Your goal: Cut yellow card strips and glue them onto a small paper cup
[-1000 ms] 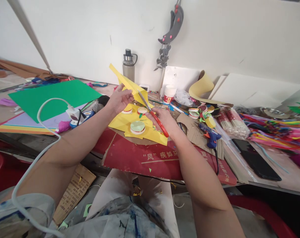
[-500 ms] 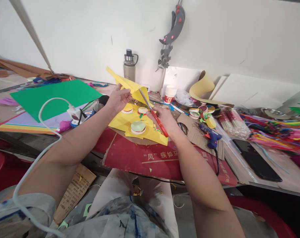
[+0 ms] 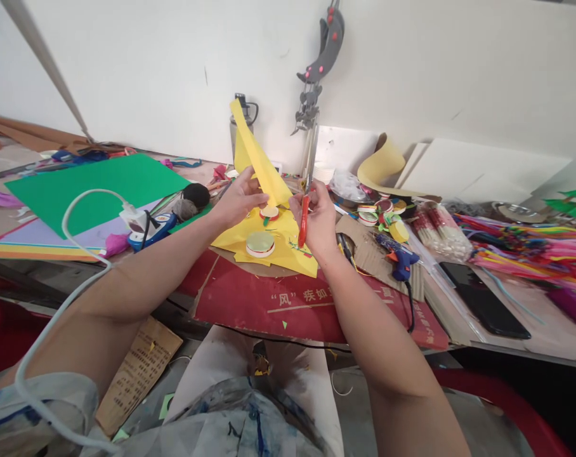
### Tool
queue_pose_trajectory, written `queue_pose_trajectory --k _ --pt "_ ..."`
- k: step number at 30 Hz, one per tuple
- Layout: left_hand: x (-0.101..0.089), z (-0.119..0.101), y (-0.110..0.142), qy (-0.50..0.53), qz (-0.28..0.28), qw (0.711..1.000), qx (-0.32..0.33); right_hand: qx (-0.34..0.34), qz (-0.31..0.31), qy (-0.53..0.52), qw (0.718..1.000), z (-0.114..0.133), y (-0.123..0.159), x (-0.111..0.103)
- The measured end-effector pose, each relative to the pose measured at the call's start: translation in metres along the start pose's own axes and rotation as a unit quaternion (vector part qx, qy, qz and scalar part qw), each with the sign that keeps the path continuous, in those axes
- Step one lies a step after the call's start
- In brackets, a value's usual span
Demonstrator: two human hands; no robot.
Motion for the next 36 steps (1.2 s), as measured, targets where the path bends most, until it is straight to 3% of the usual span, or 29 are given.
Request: queue_pose_trajectory --k 3,6,12,23,36 --pt "0.001 0.002 -0.001 0.014 0.01 1.0 0.009 -0.013 0.005 -0.08 0.997 -0.01 -0.006 0.0" --pt "-0.006 -0.001 -0.006 0.047 -0.031 0.998 0.019 0.011 0.044 -0.096 0.994 -0.014 -0.006 0.002" --pt "-0.028 -0.013 -0.014 0.092 -0.135 0.986 0.014 0.037 0.116 -0.022 0.992 -0.006 0.003 0.004" --pt "-0.033 -0.018 -0.018 0.105 -0.191 0.975 0.043 -0.004 0.196 0.14 0.971 0.004 0.008 -0.006" --pt "-0.026 -0.008 -0.014 0.053 -0.127 0.99 0.02 0.064 0.238 0.121 0.961 0.008 0.012 0.0"
Point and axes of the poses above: each hand's wrist, its own y-axis away from the middle knuckle, its own x-axis out of the palm, z = x × y, the point moved 2 cm from there along -y, towards the middle knuckle, and after that the axes turned 8 degrees about x, right-handed, at the moved point
